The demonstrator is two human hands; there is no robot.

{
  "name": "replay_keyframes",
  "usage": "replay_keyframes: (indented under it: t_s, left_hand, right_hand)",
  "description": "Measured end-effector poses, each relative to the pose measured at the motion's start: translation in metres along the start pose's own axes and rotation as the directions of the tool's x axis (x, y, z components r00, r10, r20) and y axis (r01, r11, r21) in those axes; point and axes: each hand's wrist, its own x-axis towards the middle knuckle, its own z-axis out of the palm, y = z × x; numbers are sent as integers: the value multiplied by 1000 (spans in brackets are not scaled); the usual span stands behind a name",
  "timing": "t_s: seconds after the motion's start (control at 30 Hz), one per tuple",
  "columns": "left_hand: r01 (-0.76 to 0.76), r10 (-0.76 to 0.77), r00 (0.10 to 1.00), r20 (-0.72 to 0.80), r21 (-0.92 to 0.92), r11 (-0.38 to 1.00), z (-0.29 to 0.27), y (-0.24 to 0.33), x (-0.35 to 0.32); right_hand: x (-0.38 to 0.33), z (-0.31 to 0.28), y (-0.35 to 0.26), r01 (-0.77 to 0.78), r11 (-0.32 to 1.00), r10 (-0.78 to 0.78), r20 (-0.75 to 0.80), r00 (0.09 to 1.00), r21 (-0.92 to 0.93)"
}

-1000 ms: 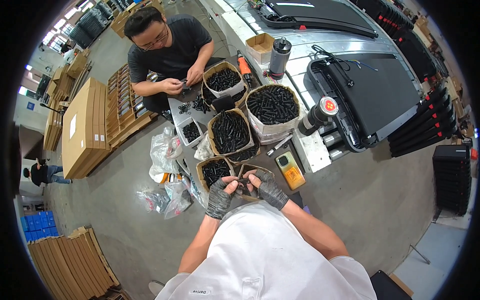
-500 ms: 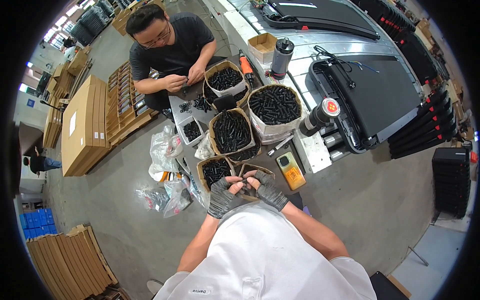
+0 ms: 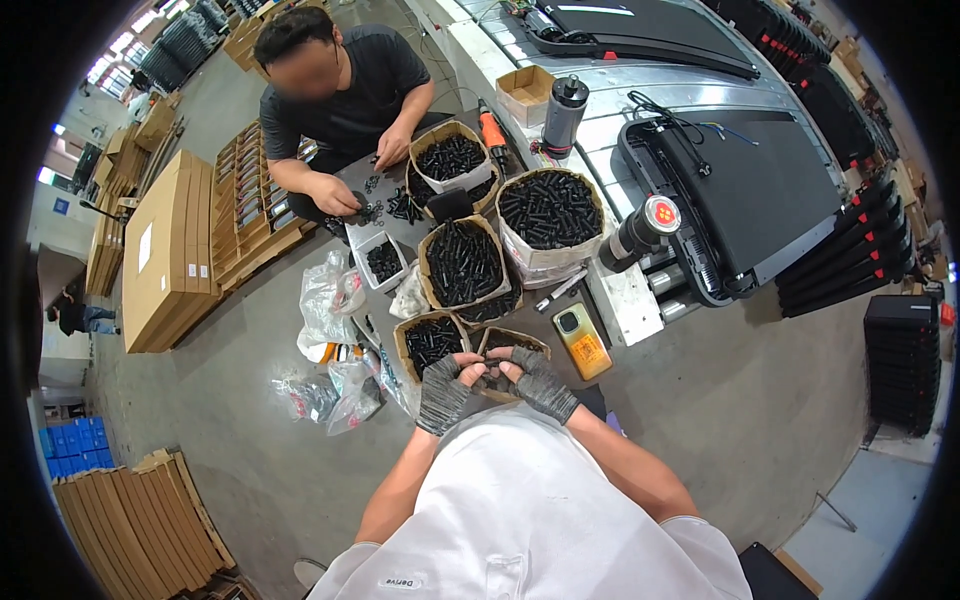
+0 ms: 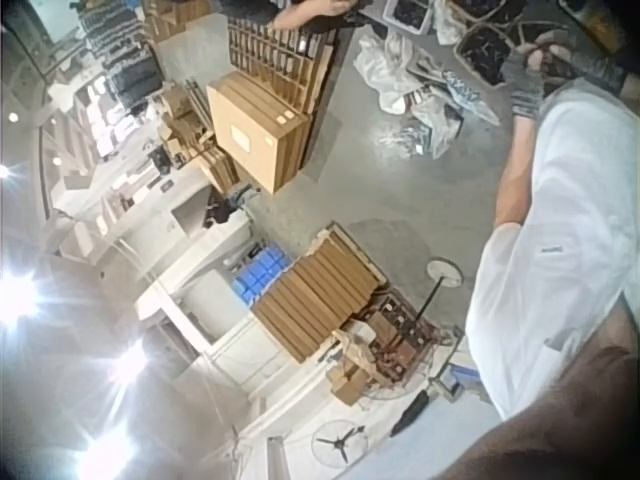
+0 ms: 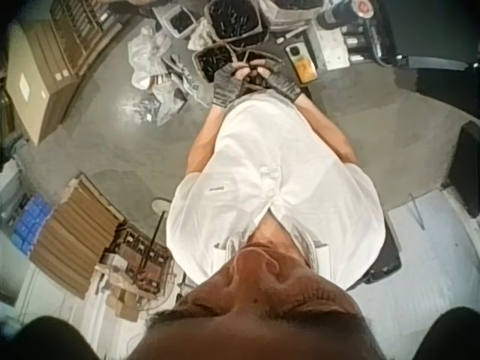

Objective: Sorting and inspecting small black plastic fasteners at a workbench in a manufacturing facility.

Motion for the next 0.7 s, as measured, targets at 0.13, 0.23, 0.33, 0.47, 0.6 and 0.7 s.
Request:
replay_keyframes:
  t_s: [0.13,0.23,0.33,0.47,0.6,0.7]
  left_hand:
    - [123,-118,992,48,-145,982,-3,-6,2]
    - [280,-233,960,157,-478,833,-3,-12,4]
    - [457,-301,889,345,-646,611,-2,-21,8]
    - [509,-361,860,360,-643,572,-2,-27,9]
    - [550,-382,832,402,-680,485,-2,-39,12]
    - [538,-376,842,388,-670,512,-2,-48,13]
  right_hand:
    - [-2,1,-16,-89,994,90,-14,996,58]
    - [-2,1,-18,-152,978,156,-16,988,144]
    - [-1,0,-18,-227,960,230,5,973,164]
    - [-1,4,-17,-110,975,124,-59,991,191]
    - [-1,3,-18,-117,976,132,-68,989,186]
    - [-1,3,-19,-130,950,152,-54,987,285]
